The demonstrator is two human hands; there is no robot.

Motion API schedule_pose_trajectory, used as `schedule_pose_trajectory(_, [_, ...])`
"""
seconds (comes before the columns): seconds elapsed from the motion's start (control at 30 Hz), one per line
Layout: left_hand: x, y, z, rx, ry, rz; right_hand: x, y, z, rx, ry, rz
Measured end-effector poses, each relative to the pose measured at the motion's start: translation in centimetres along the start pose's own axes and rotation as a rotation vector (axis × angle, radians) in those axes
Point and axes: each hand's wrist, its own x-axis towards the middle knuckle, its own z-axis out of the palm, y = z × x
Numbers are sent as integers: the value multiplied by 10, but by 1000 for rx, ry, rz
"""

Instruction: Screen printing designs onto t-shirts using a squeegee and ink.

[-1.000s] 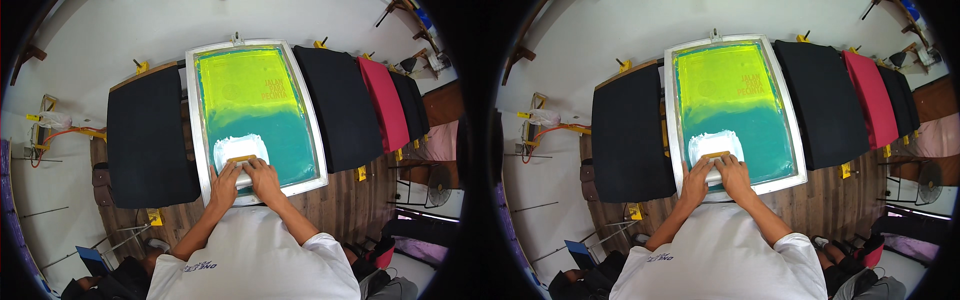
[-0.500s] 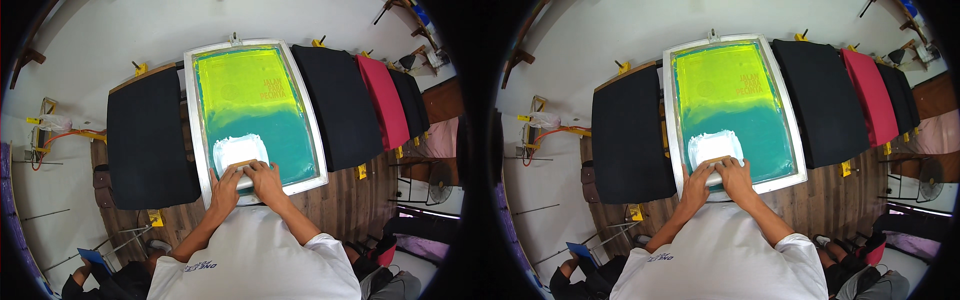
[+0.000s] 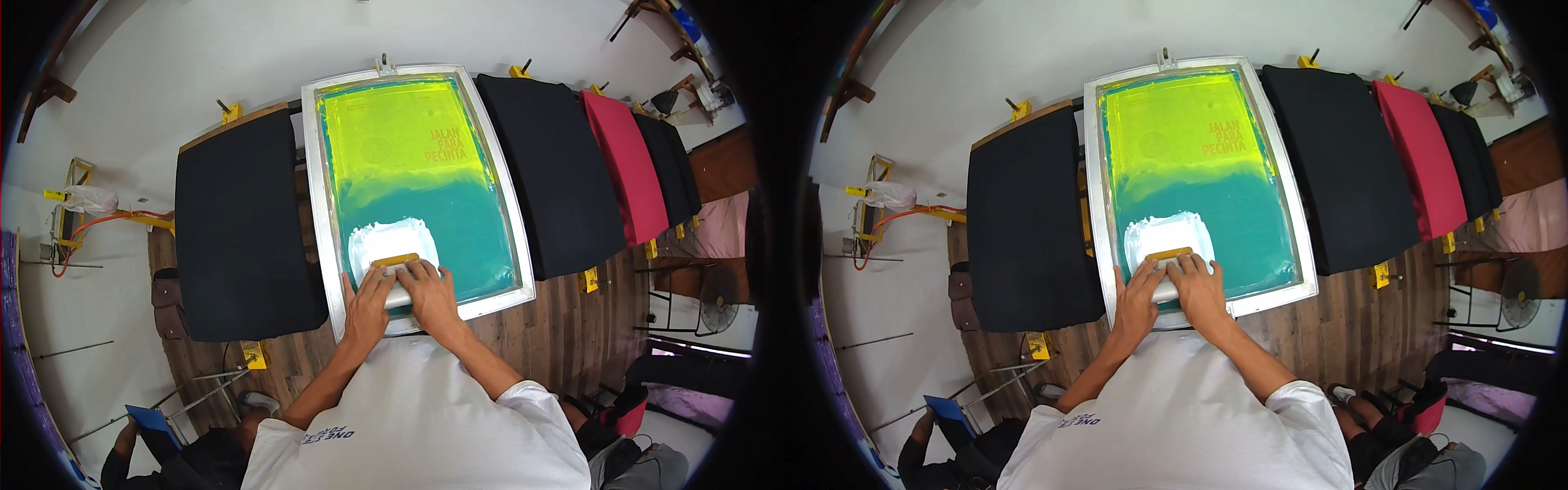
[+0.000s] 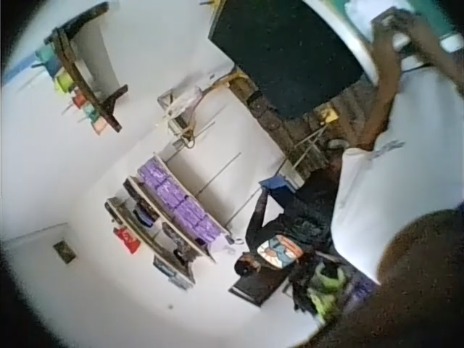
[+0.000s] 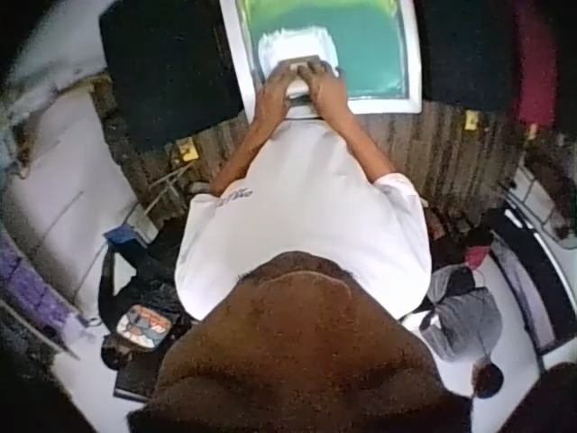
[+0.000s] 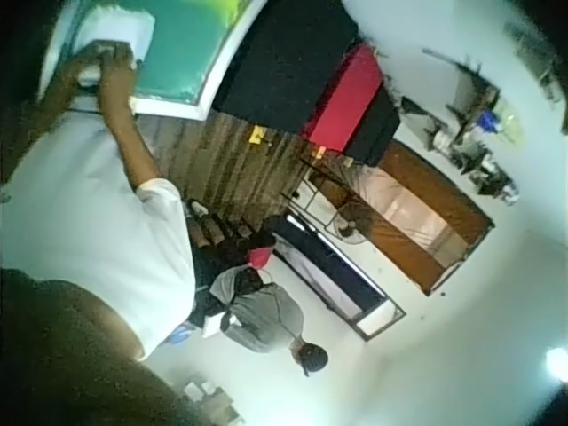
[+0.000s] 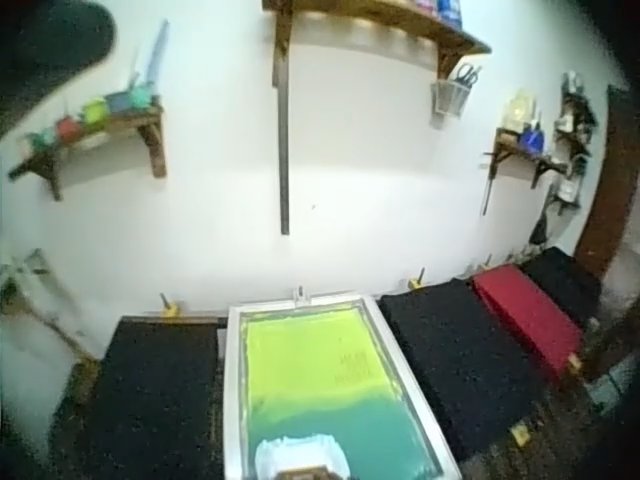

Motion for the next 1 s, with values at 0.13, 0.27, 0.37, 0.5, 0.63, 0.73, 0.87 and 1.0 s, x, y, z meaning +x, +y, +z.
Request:
schedule_pose_trajectory(0.13, [-3,-2,2,2,-68,-12,-6,4,1,47,-85,38])
schedule_pose_trajectory(0.27, [-5,6,-4,13,-38,4,-4,-1,-10,11,-152,40])
schedule_pose_trajectory(0.37, [-4,0,3,46,-11,20,-8,1,5,18,-39,27])
schedule_pose_trajectory(0.5, [-7,0,3,12,-79,-27,-6,5,-6,38,-176,36])
schedule_pose_trajectory(0.63, [-4,8,-1,-7,-67,-34,-6,5,-7,25,-140,27])
schedule_pose_trajectory(0.73, [-8,3,5,8,-51,-26,-12,5,1,26,-34,13])
schedule_pose_trajectory(0.87, [-7,6,0,-24,-121,-53,-10,5,-7,23,-144,24])
schedule_pose_trajectory(1.0, [-9,8,-1,12,-36,-17,-13,2,-2,45,-4,-5])
